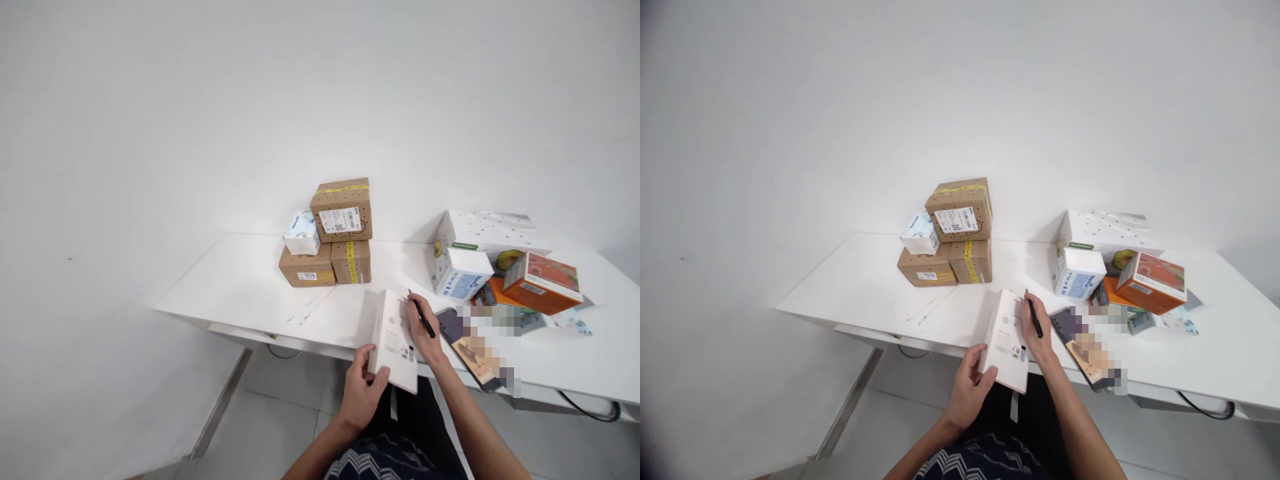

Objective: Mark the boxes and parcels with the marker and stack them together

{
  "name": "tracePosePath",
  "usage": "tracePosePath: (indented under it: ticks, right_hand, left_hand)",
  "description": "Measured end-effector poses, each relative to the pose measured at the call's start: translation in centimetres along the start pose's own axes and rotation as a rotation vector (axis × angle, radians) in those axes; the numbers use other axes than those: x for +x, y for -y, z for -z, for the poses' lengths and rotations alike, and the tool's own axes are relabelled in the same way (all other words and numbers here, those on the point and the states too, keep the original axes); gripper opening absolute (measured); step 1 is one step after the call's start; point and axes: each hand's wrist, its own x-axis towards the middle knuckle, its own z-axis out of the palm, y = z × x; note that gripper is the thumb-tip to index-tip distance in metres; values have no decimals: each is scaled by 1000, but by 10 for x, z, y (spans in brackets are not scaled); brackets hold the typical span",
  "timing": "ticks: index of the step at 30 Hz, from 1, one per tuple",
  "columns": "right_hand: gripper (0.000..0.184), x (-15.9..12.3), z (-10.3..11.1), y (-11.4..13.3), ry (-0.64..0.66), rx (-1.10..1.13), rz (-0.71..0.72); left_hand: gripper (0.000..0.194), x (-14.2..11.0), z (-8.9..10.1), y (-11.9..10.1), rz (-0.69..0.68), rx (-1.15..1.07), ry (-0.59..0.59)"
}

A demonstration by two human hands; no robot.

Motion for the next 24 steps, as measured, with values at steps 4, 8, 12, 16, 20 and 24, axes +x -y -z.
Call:
tracePosePath:
  ticks: [4,8,12,16,20,24]
  right_hand:
    - [33,1,1,-2,-83,75,-64]
    - [30,-1,11,8,-214,173,-66]
    - [19,-9,30,41,-256,253,-42]
    - [20,-21,37,72,-84,315,27]
    - [23,-34,23,78,198,265,62]
    - [24,-40,11,72,367,250,44]
  left_hand:
    - [31,6,14,-18,-512,626,-114]
    - [39,12,9,-13,-585,912,-75]
    - [42,16,2,-9,-552,895,-46]
    - [41,21,-1,-8,-511,795,-58]
    - [53,21,-3,0,-384,662,-125]
    - [57,21,-2,-2,-230,576,-92]
